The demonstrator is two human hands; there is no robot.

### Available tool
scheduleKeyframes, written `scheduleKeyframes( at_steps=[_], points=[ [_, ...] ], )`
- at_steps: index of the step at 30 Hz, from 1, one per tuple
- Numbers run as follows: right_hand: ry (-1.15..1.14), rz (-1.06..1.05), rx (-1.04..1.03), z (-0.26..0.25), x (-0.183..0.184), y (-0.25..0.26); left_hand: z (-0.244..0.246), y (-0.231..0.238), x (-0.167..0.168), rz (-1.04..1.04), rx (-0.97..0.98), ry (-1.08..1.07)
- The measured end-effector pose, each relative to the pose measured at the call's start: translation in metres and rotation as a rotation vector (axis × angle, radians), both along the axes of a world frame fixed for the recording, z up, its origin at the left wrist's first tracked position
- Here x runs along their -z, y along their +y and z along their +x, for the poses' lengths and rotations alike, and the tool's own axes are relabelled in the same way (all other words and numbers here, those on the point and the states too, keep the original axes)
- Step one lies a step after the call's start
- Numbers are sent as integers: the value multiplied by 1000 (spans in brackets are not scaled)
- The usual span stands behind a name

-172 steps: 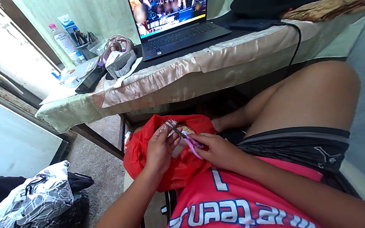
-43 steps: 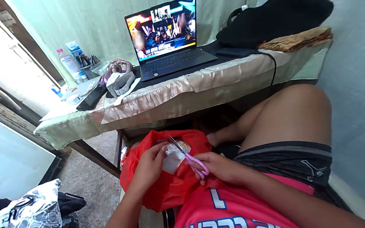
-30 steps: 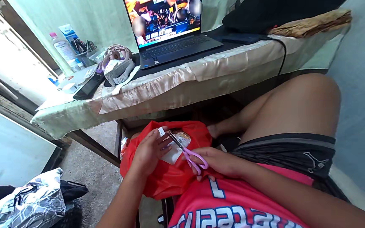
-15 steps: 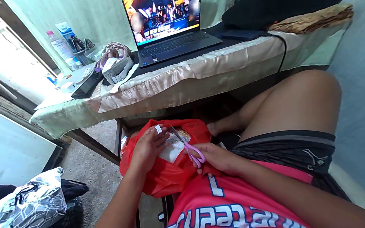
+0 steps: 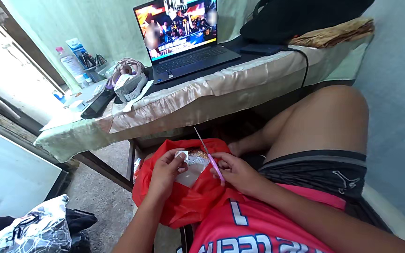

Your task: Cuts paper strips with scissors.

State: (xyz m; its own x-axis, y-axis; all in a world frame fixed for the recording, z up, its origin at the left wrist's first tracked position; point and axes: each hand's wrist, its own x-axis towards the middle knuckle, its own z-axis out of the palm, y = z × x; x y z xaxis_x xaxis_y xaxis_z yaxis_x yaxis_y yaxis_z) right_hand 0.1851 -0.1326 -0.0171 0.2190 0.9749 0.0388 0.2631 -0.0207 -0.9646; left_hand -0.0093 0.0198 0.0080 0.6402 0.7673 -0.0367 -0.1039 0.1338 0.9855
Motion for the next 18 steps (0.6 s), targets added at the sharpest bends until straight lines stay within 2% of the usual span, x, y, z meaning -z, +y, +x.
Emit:
scheduleKeyframes(
  at_steps=[18],
  points=[
    [-135, 26, -36, 1, 5, 1, 0, 5, 4, -18, -90, -95]
  ],
)
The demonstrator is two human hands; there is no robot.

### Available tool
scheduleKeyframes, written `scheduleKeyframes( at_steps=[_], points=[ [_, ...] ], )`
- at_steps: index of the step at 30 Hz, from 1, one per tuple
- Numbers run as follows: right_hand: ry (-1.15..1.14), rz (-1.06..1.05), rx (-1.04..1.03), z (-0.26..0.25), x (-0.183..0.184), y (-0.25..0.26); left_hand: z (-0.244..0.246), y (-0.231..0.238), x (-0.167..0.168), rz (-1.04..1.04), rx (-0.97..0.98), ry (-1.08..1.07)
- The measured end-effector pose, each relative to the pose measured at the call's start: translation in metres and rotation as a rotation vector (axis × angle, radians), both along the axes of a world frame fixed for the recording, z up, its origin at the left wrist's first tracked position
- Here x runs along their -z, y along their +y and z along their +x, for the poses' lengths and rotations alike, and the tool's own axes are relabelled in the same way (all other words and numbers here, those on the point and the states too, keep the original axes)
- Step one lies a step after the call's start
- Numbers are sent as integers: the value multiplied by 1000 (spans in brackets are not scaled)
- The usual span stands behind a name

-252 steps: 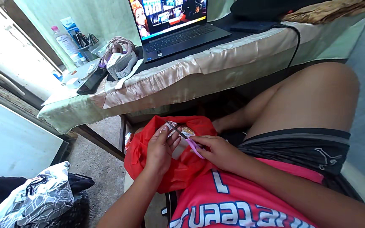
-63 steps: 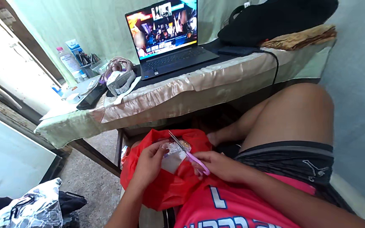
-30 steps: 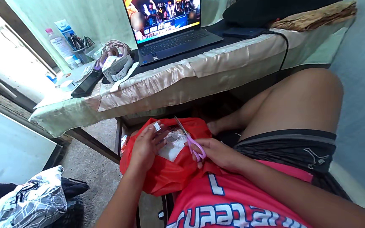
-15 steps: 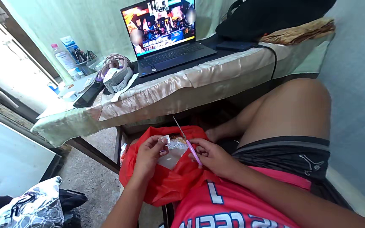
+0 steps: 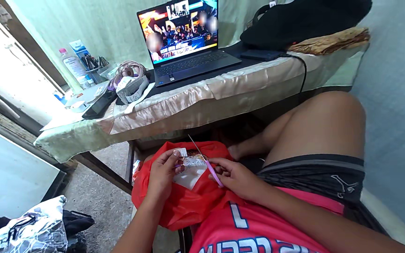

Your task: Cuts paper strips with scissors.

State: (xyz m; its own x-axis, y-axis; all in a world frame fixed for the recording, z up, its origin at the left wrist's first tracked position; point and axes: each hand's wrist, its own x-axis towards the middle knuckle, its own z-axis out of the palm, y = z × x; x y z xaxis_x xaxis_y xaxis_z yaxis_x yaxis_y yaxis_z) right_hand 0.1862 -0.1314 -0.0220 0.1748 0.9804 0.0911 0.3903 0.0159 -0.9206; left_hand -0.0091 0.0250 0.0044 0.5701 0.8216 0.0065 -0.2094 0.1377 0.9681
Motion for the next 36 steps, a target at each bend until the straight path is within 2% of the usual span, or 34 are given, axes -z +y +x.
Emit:
scheduleKeyframes(
  at_steps=[4, 9, 19, 24, 31, 36],
  points=[
    [-2, 1, -15, -1, -1, 0, 1, -1, -1, 32, -18, 3],
    [-11, 1, -16, 0, -1, 0, 2, -2, 4, 149, -62, -111],
    [28, -23, -21, -1, -2, 0, 1, -4, 5, 308, -8, -45],
    [-17, -49, -69, -1, -4, -2, 3, -8, 7, 455, -84, -72],
    [-32, -46, -112, -9, -3, -2, 7, -15, 10, 411, -98, -107],
    [122, -16, -132, -13, -7, -3, 13, -27, 10, 289, -47, -216]
  ],
)
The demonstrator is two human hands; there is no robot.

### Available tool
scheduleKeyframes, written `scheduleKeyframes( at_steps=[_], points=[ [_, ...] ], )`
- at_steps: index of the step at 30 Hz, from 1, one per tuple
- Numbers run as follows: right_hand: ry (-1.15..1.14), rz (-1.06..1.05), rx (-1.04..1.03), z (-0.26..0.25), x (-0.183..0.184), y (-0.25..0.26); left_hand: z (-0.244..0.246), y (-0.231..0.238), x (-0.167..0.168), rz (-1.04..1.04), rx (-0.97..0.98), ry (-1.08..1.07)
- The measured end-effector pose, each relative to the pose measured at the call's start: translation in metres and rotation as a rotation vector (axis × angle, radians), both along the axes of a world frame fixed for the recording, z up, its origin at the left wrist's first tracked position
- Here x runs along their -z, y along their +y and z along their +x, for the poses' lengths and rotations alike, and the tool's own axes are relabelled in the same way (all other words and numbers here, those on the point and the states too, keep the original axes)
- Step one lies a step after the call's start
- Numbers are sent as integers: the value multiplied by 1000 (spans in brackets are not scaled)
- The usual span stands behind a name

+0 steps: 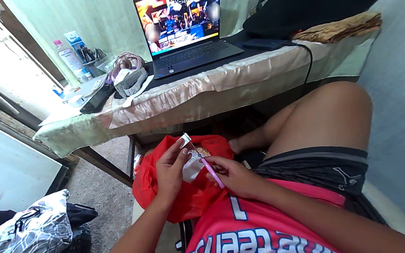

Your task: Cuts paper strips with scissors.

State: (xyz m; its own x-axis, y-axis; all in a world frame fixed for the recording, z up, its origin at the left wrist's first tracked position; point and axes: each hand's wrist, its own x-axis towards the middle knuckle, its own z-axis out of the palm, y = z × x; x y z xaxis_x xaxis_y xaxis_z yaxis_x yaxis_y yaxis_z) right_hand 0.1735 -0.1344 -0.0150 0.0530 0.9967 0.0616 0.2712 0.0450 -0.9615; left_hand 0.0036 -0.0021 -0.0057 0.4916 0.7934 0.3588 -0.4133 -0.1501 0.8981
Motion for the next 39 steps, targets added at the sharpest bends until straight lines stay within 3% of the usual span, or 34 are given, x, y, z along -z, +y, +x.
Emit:
scheduleKeyframes(
  at_steps=[11, 15, 28, 39],
  points=[
    [152, 3, -81, -2, -1, 0, 0, 1, 0, 138, -133, 58],
    [107, -6, -77, -2, 0, 0, -1, 4, 0, 62, -161, 14],
    [51, -8, -57, 0, 3, -1, -1, 5, -6, -201, 7, 22],
    [-249, 26, 38, 9, 4, 2, -1, 10, -9, -373, 9, 86]
  ],
)
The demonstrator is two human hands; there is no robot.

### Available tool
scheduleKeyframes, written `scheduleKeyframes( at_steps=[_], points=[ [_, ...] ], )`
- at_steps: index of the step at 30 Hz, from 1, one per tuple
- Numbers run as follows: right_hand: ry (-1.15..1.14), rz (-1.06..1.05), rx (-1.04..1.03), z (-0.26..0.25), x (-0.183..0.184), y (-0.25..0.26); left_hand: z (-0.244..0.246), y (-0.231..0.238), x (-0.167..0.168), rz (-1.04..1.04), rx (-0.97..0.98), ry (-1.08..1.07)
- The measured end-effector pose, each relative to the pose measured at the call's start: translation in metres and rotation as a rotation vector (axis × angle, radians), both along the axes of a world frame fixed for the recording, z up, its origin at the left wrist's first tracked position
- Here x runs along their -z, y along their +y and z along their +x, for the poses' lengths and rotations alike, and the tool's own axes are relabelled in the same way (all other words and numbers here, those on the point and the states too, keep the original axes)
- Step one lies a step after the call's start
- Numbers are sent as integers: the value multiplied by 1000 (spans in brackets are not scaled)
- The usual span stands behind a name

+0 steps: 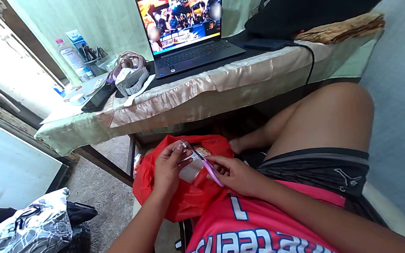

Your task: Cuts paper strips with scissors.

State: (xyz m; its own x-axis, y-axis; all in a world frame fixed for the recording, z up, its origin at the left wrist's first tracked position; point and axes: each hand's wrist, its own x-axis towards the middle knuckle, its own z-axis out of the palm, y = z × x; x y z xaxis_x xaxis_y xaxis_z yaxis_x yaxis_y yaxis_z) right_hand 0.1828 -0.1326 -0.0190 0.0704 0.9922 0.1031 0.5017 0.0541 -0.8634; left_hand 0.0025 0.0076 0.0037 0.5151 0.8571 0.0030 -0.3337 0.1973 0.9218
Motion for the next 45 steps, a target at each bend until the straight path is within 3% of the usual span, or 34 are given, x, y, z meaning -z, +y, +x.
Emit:
scheduleKeyframes(
  at_steps=[8, 45],
  points=[
    [-134, 41, 118, 10, 1, 1, 1, 2, -1, -185, 91, -83],
    [-168, 54, 119, 8, 7, 3, 7, -5, 7, -312, 148, -165]
  ],
)
